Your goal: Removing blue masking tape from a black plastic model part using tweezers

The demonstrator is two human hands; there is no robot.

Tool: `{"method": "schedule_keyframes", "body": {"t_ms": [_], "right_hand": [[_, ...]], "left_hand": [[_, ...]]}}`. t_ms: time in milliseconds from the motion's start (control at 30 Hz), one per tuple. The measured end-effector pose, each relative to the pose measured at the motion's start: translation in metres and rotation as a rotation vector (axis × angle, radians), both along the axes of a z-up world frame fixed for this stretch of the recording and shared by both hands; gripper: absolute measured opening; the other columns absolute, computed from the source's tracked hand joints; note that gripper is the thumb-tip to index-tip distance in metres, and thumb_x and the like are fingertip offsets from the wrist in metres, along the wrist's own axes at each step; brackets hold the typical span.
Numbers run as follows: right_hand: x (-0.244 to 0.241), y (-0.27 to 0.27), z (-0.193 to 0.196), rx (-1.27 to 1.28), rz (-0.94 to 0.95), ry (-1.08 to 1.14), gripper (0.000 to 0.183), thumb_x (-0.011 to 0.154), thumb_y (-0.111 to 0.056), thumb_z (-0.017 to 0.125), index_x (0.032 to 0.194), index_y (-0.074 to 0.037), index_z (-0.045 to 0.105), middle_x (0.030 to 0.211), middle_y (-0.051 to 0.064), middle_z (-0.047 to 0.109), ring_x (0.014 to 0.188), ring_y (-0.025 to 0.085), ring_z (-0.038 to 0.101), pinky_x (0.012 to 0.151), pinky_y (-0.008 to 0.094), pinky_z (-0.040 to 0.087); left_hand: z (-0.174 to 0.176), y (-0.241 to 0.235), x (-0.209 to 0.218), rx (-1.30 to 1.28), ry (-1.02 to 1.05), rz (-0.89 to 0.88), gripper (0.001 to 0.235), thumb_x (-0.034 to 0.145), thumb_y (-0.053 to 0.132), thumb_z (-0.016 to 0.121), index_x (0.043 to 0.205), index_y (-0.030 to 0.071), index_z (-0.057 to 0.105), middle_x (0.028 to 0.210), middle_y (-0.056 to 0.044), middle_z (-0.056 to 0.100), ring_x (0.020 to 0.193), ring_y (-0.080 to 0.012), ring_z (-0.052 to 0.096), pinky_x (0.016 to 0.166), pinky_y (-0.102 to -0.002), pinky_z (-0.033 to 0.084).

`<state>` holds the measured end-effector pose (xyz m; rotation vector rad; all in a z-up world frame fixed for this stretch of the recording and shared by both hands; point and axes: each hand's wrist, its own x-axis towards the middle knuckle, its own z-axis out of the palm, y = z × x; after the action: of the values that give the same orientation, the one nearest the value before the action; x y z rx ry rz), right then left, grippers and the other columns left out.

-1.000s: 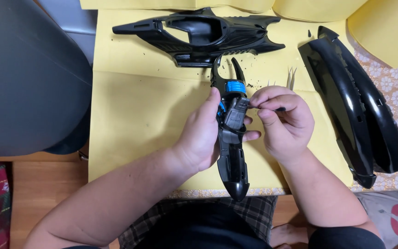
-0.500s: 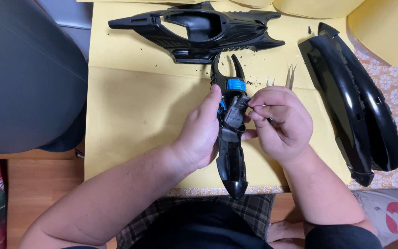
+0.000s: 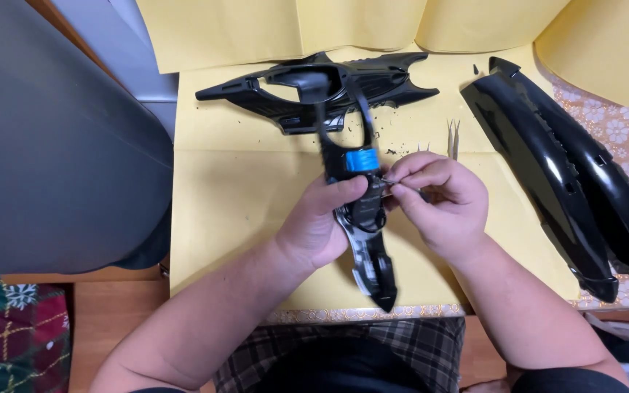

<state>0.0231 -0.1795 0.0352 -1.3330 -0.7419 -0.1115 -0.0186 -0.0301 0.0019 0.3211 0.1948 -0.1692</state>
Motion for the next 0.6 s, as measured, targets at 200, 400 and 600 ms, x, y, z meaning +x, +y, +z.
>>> {"method": "schedule_keyframes", "body": {"t_ms": [200,400,600], "right_hand": [[0.003,0.001,0.019,-0.139,-0.124,-0.2,0.014,0.081,0.019,0.077,0.086,0.011,0.067,0.083,0.026,0.068,0.072,0.031,0.065,0.062,0.04,0.057],[-0.003,0.003,0.039,-0.262,-0.156,-0.332,0.003,0.088,0.01,0.075,0.088,0.007,0.073,0.079,0.019,0.067,0.066,0.03,0.061,0.063,0.042,0.056],[-0.001,0.001,0.017,-0.305,-0.186,-0.373,0.003,0.094,0.006,0.07,0.094,0.006,0.072,0.082,0.017,0.062,0.067,0.03,0.059,0.064,0.043,0.055]], "left_hand": [[0.024,0.009,-0.004,0.045,-0.104,0.016,0.057,0.085,0.003,0.078,0.139,0.0,0.059,0.111,-0.012,0.072,0.102,-0.0272,0.072,0.101,-0.048,0.056],[0.018,0.01,-0.002,0.028,-0.121,0.001,0.059,0.087,0.009,0.08,0.141,-0.002,0.057,0.109,-0.014,0.072,0.096,-0.0286,0.073,0.093,-0.047,0.059],[0.004,0.005,0.0,0.063,-0.124,0.033,0.058,0.088,0.006,0.079,0.14,-0.004,0.055,0.109,-0.015,0.069,0.097,-0.0287,0.07,0.094,-0.047,0.058]]}}
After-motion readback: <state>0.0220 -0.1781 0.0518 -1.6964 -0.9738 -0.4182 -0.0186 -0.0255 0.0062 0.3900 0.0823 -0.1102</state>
